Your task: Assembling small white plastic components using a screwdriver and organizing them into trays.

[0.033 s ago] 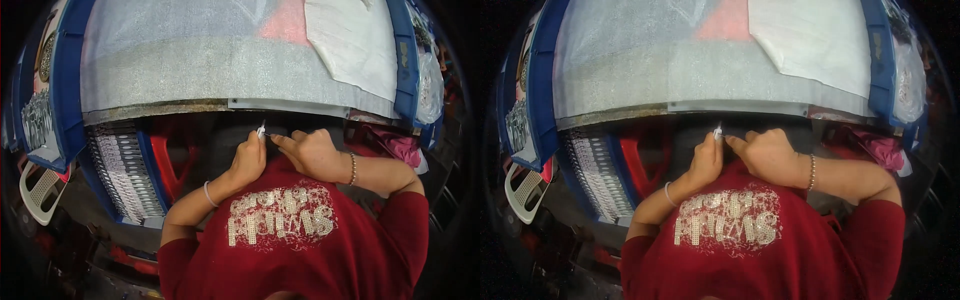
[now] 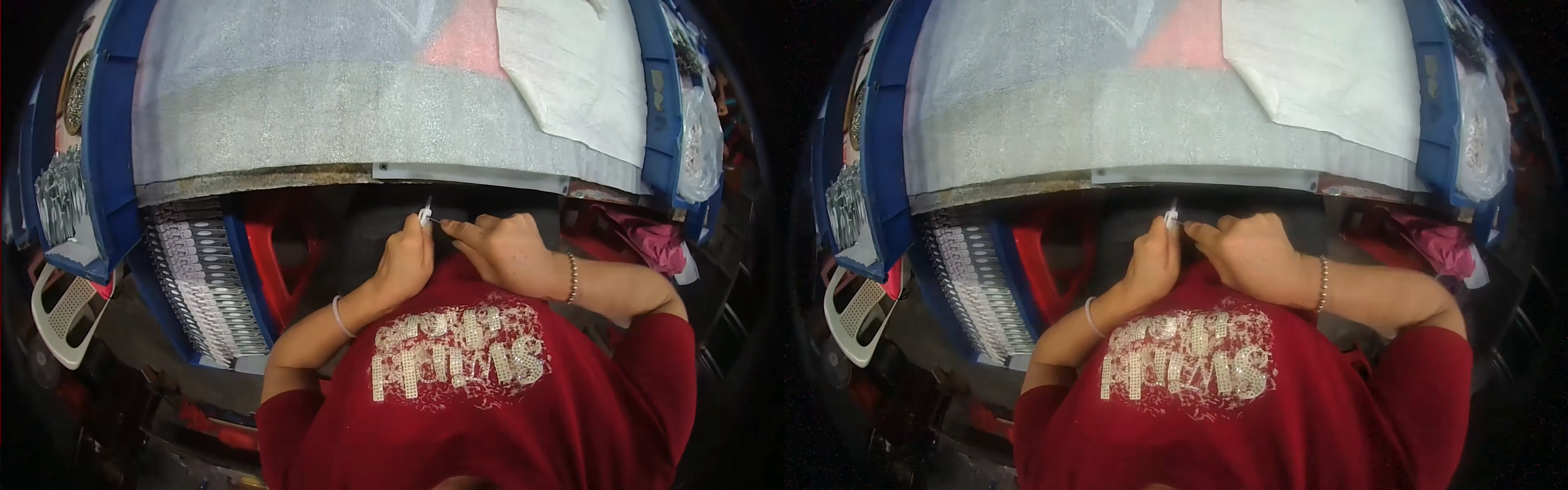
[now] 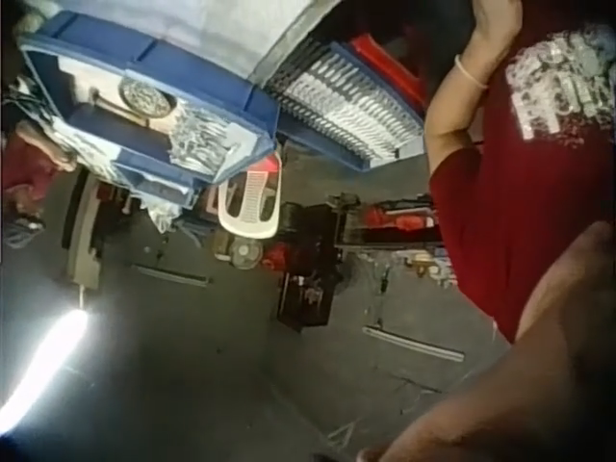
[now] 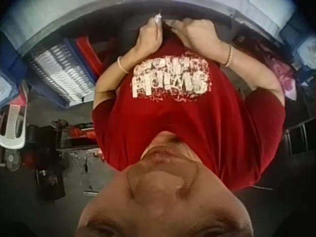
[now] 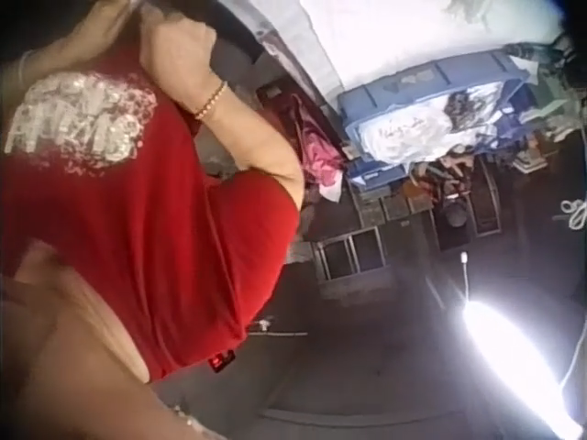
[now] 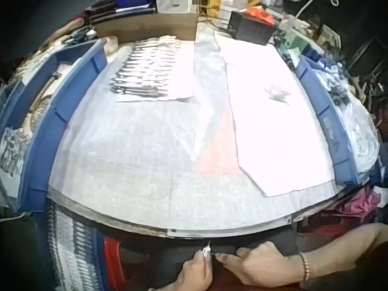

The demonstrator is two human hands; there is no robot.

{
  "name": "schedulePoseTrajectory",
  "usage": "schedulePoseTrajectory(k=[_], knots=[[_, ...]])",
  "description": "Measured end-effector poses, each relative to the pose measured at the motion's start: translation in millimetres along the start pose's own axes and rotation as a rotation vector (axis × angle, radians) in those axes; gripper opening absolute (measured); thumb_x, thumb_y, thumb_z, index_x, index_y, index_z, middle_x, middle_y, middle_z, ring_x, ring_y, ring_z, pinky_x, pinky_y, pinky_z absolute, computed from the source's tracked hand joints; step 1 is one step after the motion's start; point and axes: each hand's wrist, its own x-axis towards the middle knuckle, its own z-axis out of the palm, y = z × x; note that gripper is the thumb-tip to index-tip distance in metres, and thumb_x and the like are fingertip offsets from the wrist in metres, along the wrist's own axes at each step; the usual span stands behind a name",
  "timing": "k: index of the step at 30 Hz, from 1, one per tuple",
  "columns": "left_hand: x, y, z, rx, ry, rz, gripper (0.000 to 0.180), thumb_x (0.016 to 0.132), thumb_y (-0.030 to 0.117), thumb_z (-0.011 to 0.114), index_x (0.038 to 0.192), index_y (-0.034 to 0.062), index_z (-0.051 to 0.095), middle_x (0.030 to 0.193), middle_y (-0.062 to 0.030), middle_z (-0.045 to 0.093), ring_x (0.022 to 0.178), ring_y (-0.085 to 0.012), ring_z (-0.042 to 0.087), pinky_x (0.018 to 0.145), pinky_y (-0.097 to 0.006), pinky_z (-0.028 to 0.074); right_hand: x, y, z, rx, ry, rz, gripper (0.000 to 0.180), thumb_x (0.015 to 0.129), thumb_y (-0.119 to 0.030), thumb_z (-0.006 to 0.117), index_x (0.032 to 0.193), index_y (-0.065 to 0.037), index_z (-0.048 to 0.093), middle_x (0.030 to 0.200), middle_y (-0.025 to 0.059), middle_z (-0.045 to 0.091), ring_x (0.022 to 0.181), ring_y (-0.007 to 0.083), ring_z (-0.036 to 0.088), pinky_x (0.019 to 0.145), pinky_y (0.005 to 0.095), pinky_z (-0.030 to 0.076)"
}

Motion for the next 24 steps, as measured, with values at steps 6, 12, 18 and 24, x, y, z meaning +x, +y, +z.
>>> schedulePoseTrajectory(k=[6, 12, 18, 24], knots=[[0.9, -1.2, -1.1, 0.070, 0.044, 0.053, 0.015, 0.093, 0.006, 0.049, 0.087, -0.0064, 0.045, 0.060, -0.0294, 0.055, 0.059, -0.0480, 0.058, 0.049, -0.052, 0.043, -5.1, 5.9, 32.6, 0.560, 0.175, 0.237, 0.027, 0.083, -0.007, 0.066, 0.110, -0.005, 0.066, 0.081, 0.0155, 0.068, 0.065, 0.0145, 0.065, 0.057, 0.0297, 0.049], [-0.2, 0.0, 5.7, -0.023, 0.080, 0.095, 0.015, 0.097, 0.010, 0.045, 0.089, -0.0023, 0.049, 0.072, -0.0316, 0.055, 0.069, -0.0517, 0.055, 0.054, -0.048, 0.043, -8.1, 1.4, 6.0, 0.437, 0.101, 0.141, 0.027, 0.085, -0.010, 0.064, 0.110, 0.000, 0.062, 0.076, 0.0151, 0.065, 0.067, 0.0347, 0.063, 0.066, 0.0397, 0.051], [-9.1, 8.8, -4.4, -0.483, -0.027, -0.223, 0.023, 0.100, 0.019, 0.046, 0.088, 0.0010, 0.053, 0.059, -0.0041, 0.048, 0.049, -0.0094, 0.044, 0.043, -0.029, 0.035, -27.8, -15.9, -21.7, 0.074, -0.016, 0.037, 0.036, 0.084, -0.008, 0.062, 0.119, -0.002, 0.057, 0.100, 0.0176, 0.057, 0.081, 0.0348, 0.062, 0.070, 0.0396, 0.052], [-7.7, 14.9, -11.7, -0.697, -0.101, -0.368, 0.022, 0.100, 0.019, 0.045, 0.087, 0.0032, 0.053, 0.060, 0.0043, 0.043, 0.049, -0.0036, 0.039, 0.043, -0.021, 0.032, -27.3, -11.6, -11.1, 0.022, 0.004, -0.063, 0.036, 0.085, -0.005, 0.059, 0.120, 0.001, 0.056, 0.101, 0.0179, 0.056, 0.083, 0.0330, 0.061, 0.071, 0.0377, 0.052]])
